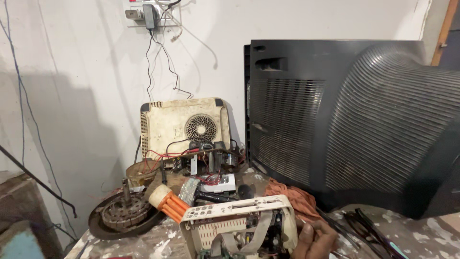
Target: The person repairs an electronic device on a cluttered workbench. They open the plastic casing, remove the front panel, and work on the internal circuit board and components by hand, repositioning parts and the case, then use a screwdriver on the unit near the end.
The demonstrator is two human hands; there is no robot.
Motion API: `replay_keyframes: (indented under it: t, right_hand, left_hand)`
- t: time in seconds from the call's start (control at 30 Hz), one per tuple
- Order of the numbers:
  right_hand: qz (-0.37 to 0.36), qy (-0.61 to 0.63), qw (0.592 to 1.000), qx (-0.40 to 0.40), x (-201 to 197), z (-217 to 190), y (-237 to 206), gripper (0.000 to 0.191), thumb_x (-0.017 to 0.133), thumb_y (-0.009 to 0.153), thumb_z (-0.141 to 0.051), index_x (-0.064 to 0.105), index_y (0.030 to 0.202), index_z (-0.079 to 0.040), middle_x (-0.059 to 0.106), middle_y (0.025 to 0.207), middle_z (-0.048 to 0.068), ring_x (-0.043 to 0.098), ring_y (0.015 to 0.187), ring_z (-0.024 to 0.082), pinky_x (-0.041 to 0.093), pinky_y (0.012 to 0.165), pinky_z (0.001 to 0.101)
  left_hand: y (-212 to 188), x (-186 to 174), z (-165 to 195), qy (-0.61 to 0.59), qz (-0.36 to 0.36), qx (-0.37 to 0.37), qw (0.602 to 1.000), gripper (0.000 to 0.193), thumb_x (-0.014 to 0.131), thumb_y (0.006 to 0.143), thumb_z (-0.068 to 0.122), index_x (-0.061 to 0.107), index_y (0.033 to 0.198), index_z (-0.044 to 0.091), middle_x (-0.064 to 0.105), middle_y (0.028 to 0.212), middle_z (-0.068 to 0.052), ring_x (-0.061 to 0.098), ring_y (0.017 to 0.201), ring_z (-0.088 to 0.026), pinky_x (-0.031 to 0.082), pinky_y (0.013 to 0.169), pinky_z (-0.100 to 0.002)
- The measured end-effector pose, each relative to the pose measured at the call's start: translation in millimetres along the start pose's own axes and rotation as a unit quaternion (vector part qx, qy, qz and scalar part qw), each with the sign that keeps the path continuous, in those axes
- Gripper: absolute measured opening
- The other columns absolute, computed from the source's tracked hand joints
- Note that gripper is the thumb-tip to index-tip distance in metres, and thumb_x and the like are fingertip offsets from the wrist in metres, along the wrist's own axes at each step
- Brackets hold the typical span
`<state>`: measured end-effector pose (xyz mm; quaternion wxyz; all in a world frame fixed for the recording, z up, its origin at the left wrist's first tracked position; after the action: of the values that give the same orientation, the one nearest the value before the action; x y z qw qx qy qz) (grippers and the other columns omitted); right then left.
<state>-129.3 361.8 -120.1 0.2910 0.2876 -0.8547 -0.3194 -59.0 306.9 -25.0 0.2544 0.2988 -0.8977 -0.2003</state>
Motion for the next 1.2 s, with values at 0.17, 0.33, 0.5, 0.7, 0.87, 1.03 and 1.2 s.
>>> replay_keyframes:
  t: [0.17,0.33,0.5,0.7,0.87,1.03,1.2]
  right_hand:
    - [-0.012,-0.074,0.995,0.063,-7.8,1.9,1.2,0.036,0.041,0.111,-0.034,0.041,0.115,0.002,0.065,0.097,0.023,0.071,0.085,0.028,0.057,0.08,0.0445]
    - [-0.02,-0.064,0.993,0.094,-12.2,0.6,6.8,0.036,0.04,0.111,-0.035,0.039,0.116,0.0,0.065,0.099,0.023,0.072,0.083,0.029,0.059,0.077,0.0427]
    - [-0.007,-0.026,0.997,0.071,-5.8,-5.4,5.3,0.036,0.041,0.111,-0.035,0.036,0.116,0.0,0.064,0.101,0.024,0.072,0.084,0.029,0.062,0.077,0.0415]
    - [0.01,0.057,0.996,0.062,-5.7,-8.4,3.2,0.036,0.041,0.111,-0.036,0.034,0.116,-0.002,0.062,0.103,0.025,0.073,0.086,0.028,0.065,0.077,0.0402]
    - [-0.004,0.073,0.997,-0.008,-3.6,-8.4,3.0,0.038,0.043,0.109,-0.038,0.032,0.116,-0.002,0.066,0.096,0.025,0.074,0.085,0.027,0.063,0.078,0.0383]
    - [-0.001,0.116,0.993,0.0,0.8,-6.4,2.0,0.039,0.044,0.11,-0.038,0.033,0.116,0.0,0.067,0.101,0.028,0.072,0.082,0.027,0.061,0.078,0.0383]
    - [-0.003,0.026,1.0,0.008,-1.0,-12.2,7.7,0.032,0.042,0.114,-0.032,0.037,0.116,0.0,0.065,0.104,0.028,0.071,0.088,0.027,0.059,0.085,0.0414]
  left_hand:
    - [32.0,-11.1,34.5,-0.004,-0.016,0.036,0.999,0.03,0.043,0.11,0.033,0.053,0.112,0.005,0.065,0.094,-0.005,0.063,0.083,-0.014,0.054,0.081,-0.031]
    - [8.9,8.7,38.1,0.625,0.122,0.302,0.709,0.05,0.049,0.104,0.031,0.048,0.141,-0.002,0.074,0.112,-0.009,0.073,0.102,-0.015,0.057,0.095,-0.029]
    - [-61.0,63.3,35.3,0.835,0.089,0.468,0.276,0.056,0.052,0.1,0.027,0.049,0.147,-0.005,0.079,0.115,-0.01,0.077,0.104,-0.014,0.058,0.095,-0.027]
    - [-84.2,80.5,43.7,0.817,0.029,0.534,0.214,0.053,0.057,0.096,0.024,0.054,0.141,-0.005,0.08,0.112,-0.011,0.078,0.101,-0.015,0.059,0.093,-0.028]
    - [-93.2,88.5,33.1,0.815,0.007,0.55,0.182,0.05,0.061,0.094,0.021,0.058,0.136,-0.005,0.081,0.109,-0.012,0.078,0.1,-0.015,0.06,0.092,-0.029]
    - [-107.7,85.3,44.8,0.814,0.008,0.555,0.17,0.046,0.066,0.091,0.018,0.062,0.131,-0.005,0.082,0.107,-0.013,0.079,0.098,-0.016,0.06,0.091,-0.03]
    - [-116.1,79.6,41.4,0.816,0.012,0.556,0.158,0.043,0.07,0.088,0.016,0.066,0.126,-0.005,0.083,0.105,-0.014,0.079,0.096,-0.016,0.061,0.09,-0.03]
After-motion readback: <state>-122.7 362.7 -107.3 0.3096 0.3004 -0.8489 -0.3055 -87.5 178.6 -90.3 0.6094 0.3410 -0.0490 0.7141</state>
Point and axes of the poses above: each hand's wrist, its own y-axis towards the middle knuckle, its own x-axis out of the palm, z = x × y, the point moved 4 cm from there along y, towards the middle knuckle
